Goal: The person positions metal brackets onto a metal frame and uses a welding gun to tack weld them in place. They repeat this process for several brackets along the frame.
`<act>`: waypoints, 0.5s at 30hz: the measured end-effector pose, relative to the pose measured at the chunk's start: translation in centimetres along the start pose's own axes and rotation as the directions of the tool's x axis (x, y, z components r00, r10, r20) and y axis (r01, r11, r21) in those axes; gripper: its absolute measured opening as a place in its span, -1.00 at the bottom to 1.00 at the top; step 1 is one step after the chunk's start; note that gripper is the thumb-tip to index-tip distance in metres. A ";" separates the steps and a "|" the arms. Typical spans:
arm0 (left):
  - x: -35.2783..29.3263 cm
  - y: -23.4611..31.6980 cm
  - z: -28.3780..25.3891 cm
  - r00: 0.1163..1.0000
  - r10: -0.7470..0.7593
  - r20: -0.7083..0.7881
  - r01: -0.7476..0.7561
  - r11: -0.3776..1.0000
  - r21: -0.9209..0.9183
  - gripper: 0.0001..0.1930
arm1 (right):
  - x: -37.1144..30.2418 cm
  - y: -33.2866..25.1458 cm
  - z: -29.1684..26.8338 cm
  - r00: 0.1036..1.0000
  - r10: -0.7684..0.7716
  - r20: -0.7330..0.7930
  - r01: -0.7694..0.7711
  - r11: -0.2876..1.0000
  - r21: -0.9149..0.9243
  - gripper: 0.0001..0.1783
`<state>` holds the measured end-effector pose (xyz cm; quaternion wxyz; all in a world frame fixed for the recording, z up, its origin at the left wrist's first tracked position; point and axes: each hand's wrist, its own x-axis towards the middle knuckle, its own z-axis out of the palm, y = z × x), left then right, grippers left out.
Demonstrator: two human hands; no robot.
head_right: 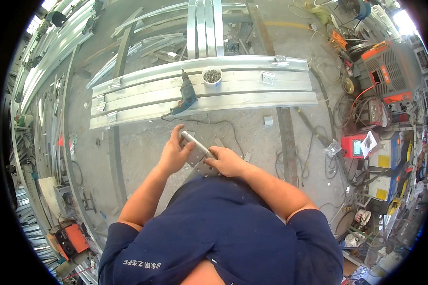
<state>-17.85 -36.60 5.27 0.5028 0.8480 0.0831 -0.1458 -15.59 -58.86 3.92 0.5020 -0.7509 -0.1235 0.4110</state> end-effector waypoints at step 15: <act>8.7 6.7 -6.7 0.946 0.118 0.303 -0.024 0.955 -0.297 -0.72 | 2.0 -2.2 -5.3 0.999 0.034 -0.012 -0.028 0.943 0.333 -0.68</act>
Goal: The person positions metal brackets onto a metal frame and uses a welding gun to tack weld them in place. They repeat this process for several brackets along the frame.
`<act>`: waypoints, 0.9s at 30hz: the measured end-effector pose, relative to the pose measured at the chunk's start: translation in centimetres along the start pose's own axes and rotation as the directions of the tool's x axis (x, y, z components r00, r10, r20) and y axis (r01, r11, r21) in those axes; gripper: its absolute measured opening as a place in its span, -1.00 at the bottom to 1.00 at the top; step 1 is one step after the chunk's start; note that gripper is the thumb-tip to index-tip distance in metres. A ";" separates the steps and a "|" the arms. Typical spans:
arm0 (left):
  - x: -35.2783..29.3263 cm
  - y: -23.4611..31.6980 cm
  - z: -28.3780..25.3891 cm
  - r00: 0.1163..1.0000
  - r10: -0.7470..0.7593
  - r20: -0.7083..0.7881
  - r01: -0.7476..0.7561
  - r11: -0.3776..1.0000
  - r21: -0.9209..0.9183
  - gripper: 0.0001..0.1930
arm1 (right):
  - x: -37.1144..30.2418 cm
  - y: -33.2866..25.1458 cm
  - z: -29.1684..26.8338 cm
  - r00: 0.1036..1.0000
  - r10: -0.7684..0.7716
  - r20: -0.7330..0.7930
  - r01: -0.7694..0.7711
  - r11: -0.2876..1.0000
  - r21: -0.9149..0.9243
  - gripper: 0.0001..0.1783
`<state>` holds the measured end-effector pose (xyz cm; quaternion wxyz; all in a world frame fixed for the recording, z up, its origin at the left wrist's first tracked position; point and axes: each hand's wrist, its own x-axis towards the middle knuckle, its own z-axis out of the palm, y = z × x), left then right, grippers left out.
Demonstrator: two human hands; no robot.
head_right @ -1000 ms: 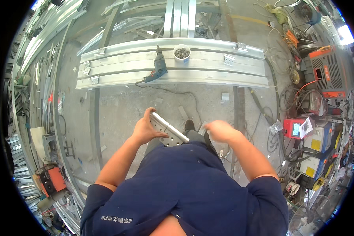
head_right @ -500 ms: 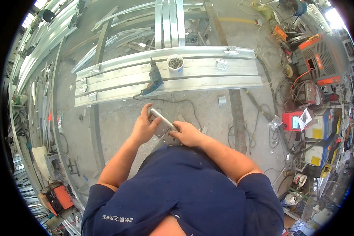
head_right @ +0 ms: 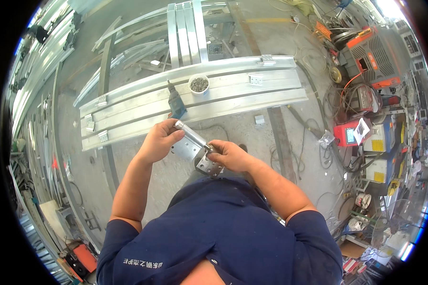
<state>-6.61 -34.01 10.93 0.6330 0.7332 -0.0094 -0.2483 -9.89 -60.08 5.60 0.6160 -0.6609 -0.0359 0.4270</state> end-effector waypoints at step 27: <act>35.2 -3.1 21.1 0.789 -0.598 -0.145 0.393 0.671 -0.629 -0.53 | 1.8 -9.2 -39.3 0.940 0.338 0.053 -0.267 0.822 -0.504 -0.20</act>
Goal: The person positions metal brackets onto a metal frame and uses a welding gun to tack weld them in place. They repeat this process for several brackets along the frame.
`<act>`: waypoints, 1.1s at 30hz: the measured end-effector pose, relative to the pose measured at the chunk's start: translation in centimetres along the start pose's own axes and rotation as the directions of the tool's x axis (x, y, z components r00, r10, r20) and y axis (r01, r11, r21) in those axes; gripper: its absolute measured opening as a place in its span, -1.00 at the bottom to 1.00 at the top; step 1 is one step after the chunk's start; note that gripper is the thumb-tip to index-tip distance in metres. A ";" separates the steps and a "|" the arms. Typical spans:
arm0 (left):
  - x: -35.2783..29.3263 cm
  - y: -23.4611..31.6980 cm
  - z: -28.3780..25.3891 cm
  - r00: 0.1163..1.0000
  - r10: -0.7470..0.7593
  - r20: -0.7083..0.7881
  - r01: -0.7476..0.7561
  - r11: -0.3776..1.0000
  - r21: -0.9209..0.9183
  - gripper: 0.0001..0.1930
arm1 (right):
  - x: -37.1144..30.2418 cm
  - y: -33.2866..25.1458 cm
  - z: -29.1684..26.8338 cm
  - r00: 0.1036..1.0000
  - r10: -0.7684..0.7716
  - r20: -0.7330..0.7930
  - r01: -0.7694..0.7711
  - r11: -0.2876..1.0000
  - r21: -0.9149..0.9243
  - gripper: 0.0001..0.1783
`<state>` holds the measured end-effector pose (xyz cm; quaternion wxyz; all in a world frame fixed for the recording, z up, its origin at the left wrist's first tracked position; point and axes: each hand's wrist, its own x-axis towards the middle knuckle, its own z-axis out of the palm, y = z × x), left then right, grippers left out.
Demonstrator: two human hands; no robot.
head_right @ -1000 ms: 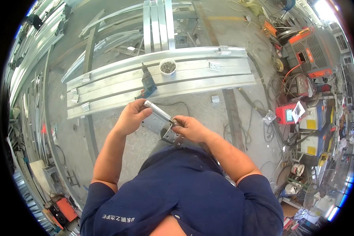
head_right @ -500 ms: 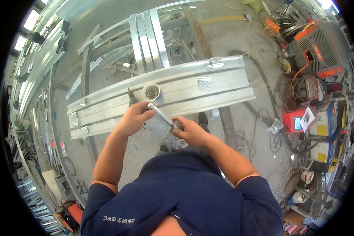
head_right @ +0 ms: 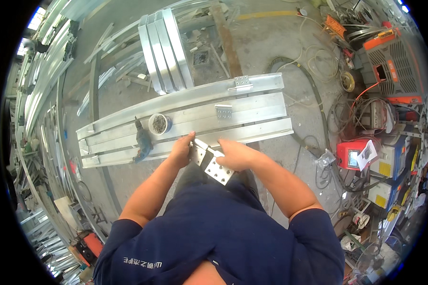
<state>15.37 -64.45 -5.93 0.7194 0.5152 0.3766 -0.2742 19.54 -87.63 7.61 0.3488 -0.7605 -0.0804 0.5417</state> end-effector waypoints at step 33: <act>3.2 -3.2 6.2 0.645 -0.545 0.535 0.605 0.792 0.078 -0.63 | 6.6 6.4 0.6 0.886 -0.283 -0.368 0.283 0.958 -0.054 -0.62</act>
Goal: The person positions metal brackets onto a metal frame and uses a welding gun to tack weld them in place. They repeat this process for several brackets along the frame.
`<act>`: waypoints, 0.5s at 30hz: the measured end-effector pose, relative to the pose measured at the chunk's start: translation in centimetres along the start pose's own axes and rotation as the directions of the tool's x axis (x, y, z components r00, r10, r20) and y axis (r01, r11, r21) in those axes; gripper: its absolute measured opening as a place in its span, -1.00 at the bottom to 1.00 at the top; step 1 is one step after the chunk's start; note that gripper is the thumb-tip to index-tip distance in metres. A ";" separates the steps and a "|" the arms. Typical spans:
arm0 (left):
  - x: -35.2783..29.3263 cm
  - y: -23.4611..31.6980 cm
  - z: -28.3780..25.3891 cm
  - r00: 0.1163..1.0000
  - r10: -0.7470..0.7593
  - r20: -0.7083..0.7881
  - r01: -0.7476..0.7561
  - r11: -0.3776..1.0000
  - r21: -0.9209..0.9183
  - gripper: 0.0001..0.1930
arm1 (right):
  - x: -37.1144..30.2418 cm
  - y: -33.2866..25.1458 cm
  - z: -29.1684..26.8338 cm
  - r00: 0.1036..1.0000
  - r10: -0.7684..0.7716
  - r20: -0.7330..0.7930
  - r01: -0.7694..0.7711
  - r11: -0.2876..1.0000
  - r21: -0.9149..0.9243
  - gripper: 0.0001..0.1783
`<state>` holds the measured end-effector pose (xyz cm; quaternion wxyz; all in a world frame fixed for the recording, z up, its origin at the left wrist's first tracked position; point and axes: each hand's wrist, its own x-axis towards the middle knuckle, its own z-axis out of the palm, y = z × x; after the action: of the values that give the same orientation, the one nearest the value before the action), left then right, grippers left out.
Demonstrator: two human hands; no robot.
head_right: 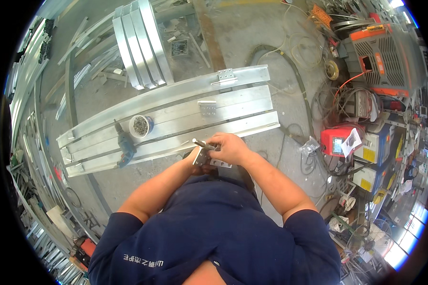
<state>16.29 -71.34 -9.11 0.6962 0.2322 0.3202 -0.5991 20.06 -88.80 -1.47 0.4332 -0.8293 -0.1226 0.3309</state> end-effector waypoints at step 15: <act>-2.4 1.0 -1.6 0.938 0.281 0.202 -0.300 0.952 0.067 -0.20 | -3.2 7.2 -1.1 0.996 0.060 -0.070 -0.067 0.992 -0.103 -0.74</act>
<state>16.82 -68.35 -8.52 0.7923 0.2523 0.1850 -0.5238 17.73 -95.37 -5.37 0.3820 -0.8652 -0.0988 0.3096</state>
